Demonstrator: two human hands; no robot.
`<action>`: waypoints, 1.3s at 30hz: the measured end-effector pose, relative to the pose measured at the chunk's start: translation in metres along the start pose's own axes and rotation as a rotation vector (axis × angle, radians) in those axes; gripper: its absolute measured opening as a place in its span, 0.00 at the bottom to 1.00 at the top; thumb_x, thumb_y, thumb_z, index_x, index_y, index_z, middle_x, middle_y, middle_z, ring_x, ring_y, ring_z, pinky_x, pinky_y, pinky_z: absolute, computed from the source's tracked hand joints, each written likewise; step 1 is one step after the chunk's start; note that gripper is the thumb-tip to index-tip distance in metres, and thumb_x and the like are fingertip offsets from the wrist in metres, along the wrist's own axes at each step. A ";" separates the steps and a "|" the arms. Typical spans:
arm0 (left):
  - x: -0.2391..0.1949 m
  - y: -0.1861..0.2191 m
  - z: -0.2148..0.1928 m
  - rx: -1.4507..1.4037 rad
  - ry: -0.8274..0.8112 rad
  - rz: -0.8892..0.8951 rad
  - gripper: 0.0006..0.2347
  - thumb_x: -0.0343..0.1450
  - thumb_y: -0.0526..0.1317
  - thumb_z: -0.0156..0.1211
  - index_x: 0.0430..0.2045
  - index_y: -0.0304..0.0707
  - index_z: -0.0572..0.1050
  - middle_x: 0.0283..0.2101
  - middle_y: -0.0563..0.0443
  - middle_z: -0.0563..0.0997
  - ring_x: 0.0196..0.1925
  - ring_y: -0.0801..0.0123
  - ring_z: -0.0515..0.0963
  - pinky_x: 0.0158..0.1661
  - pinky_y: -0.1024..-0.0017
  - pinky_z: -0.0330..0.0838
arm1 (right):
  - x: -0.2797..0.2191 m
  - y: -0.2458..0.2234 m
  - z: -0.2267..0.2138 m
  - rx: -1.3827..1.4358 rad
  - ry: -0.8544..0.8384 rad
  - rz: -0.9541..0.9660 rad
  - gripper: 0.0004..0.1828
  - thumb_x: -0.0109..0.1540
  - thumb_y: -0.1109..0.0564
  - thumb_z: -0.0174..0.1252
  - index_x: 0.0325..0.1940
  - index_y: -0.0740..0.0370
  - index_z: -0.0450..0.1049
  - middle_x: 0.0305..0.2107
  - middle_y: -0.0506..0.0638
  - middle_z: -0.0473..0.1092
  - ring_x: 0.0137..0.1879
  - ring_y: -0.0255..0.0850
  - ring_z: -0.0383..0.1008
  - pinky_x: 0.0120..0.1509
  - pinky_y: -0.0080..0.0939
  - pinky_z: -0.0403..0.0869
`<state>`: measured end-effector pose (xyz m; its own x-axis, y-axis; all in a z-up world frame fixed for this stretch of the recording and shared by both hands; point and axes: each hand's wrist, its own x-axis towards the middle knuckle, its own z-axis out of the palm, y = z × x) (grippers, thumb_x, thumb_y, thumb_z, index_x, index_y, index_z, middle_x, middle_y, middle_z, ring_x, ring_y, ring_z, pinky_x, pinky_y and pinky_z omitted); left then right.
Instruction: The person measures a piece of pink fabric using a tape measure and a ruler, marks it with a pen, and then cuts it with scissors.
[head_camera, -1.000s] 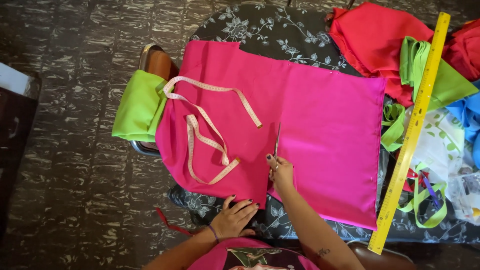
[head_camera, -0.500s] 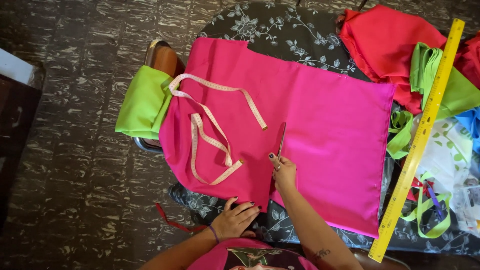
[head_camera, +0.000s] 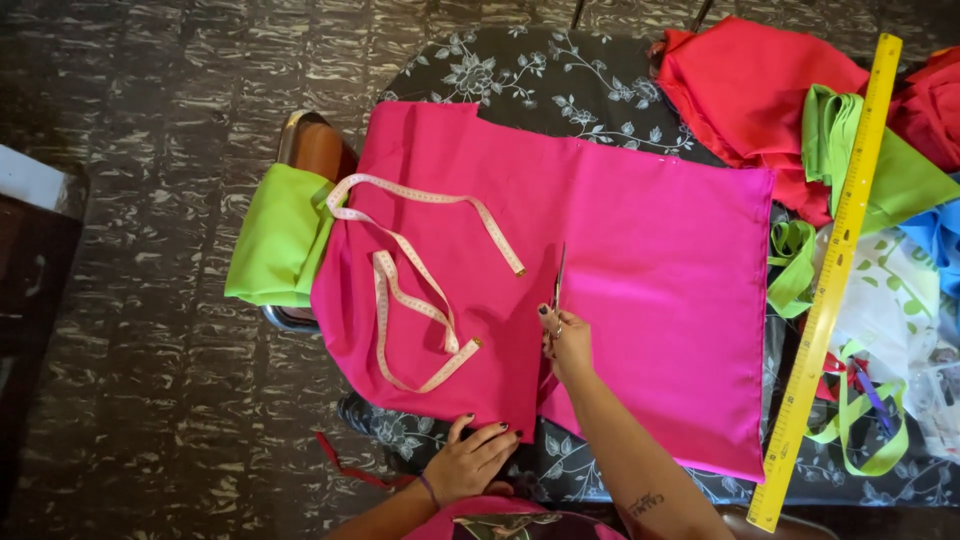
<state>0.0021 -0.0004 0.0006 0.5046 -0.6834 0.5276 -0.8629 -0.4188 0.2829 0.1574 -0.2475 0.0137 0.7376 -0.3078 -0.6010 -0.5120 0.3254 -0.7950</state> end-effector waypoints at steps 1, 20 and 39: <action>0.002 0.000 -0.001 -0.001 0.008 -0.001 0.28 0.85 0.62 0.40 0.57 0.38 0.82 0.64 0.54 0.79 0.66 0.62 0.76 0.64 0.43 0.60 | 0.003 -0.003 0.000 -0.011 0.005 0.003 0.18 0.64 0.46 0.73 0.30 0.56 0.72 0.14 0.39 0.60 0.17 0.28 0.55 0.18 0.29 0.54; -0.002 -0.002 0.004 0.050 -0.017 0.008 0.27 0.84 0.63 0.45 0.57 0.40 0.82 0.64 0.56 0.79 0.67 0.64 0.75 0.64 0.42 0.59 | 0.022 0.003 0.005 -0.051 0.045 -0.045 0.09 0.64 0.55 0.73 0.36 0.60 0.80 0.14 0.36 0.56 0.18 0.26 0.47 0.18 0.30 0.48; -0.005 -0.006 0.011 0.006 0.019 0.015 0.26 0.85 0.61 0.45 0.56 0.39 0.82 0.63 0.56 0.81 0.63 0.63 0.77 0.61 0.43 0.62 | 0.041 -0.037 0.012 0.011 0.020 0.021 0.14 0.67 0.52 0.70 0.34 0.61 0.78 0.17 0.45 0.66 0.18 0.30 0.59 0.19 0.29 0.55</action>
<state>0.0048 -0.0014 -0.0129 0.4906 -0.6784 0.5469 -0.8704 -0.4117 0.2700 0.2120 -0.2616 0.0190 0.7178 -0.3184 -0.6192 -0.5221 0.3422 -0.7812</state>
